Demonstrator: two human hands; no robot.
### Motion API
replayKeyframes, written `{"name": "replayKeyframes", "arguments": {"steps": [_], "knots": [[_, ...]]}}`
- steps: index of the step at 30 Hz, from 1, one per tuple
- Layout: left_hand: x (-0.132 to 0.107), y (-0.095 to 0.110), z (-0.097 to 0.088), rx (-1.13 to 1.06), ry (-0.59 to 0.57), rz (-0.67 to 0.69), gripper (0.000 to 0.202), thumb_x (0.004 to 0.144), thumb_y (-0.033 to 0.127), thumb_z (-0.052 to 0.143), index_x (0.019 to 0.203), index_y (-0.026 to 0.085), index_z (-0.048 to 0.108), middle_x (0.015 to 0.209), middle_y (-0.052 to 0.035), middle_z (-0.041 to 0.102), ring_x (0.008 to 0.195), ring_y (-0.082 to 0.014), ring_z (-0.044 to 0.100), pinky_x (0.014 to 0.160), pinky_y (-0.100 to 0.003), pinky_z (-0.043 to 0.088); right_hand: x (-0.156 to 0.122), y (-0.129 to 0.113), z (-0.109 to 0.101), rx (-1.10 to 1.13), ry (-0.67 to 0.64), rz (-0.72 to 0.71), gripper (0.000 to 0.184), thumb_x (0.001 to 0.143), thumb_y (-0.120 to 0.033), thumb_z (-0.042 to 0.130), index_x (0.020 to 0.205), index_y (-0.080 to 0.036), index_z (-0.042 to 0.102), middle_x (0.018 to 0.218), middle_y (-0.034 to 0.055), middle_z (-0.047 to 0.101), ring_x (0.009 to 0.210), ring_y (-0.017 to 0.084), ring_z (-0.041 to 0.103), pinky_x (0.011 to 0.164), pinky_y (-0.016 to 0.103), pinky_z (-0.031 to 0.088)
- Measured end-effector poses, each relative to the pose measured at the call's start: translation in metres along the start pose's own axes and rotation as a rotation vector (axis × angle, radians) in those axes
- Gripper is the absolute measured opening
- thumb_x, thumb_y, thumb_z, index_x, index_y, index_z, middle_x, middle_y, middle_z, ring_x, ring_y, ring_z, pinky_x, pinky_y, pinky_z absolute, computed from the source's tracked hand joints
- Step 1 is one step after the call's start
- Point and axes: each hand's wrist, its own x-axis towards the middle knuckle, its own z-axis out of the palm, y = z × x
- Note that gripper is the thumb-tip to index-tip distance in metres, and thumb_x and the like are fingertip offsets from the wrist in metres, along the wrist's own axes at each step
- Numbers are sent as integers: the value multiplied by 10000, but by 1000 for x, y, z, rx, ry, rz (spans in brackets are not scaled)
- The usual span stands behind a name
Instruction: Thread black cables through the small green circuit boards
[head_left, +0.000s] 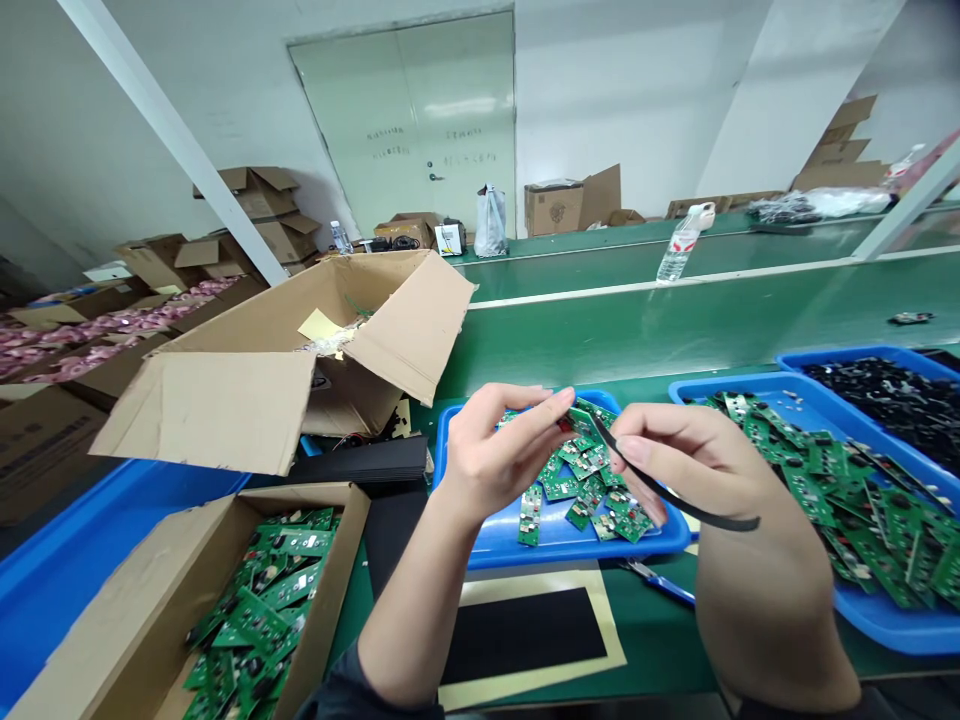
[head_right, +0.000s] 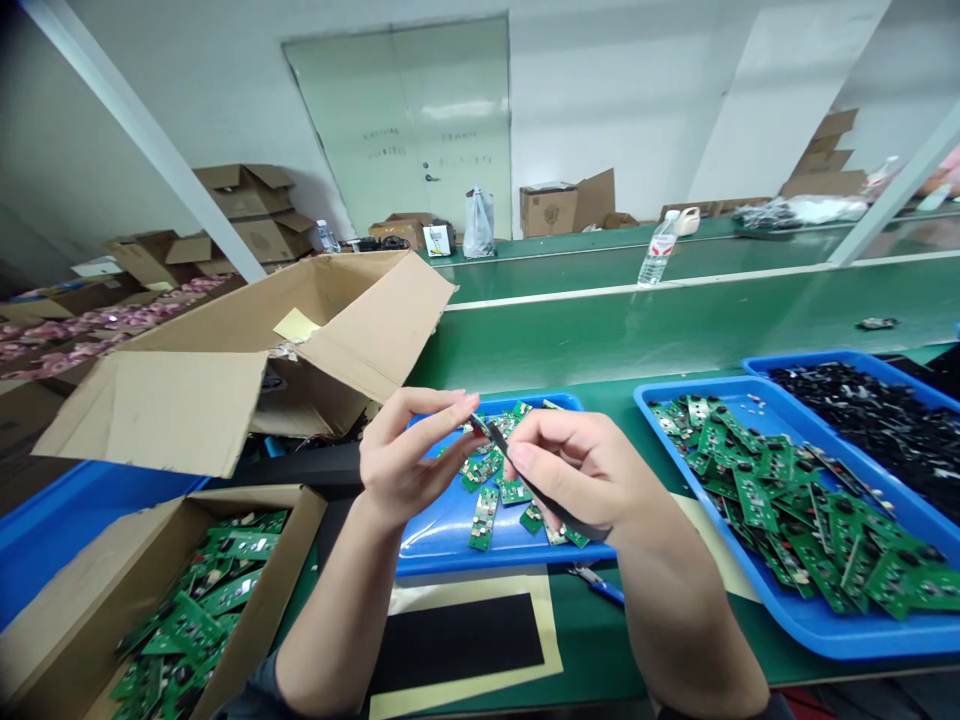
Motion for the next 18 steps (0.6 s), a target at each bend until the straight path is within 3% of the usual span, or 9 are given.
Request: {"name": "replayKeyframes", "arguments": {"steps": [6,10,18], "knots": [[4,5,-2,-121,-55,-55,313,832,210,713,1134,177,637,888,-23,640,757,-103,641,648,-212,572,3,-1,-1,-8,-37,10,313,853,-427,615,652,-198,545,447,-38,511,388,104,489,422,240,418],[5,7,-5,-215,-169,-124,330,847,267,696,1154,164,634,833,-18,624,721,-107,612,631,-221,556,9,7,-6,-81,-96,-89,350,874,-440,578,623,-204,516,455,-24,534,393,102,476,415,234,388],[7,16,-8,-476,-391,-468,297,863,284,670,1125,146,641,853,-41,631,768,-139,624,700,-280,567,16,14,0,-422,144,-306,197,895,-262,509,720,-201,578,566,-28,534,495,101,460,479,226,357]]}}
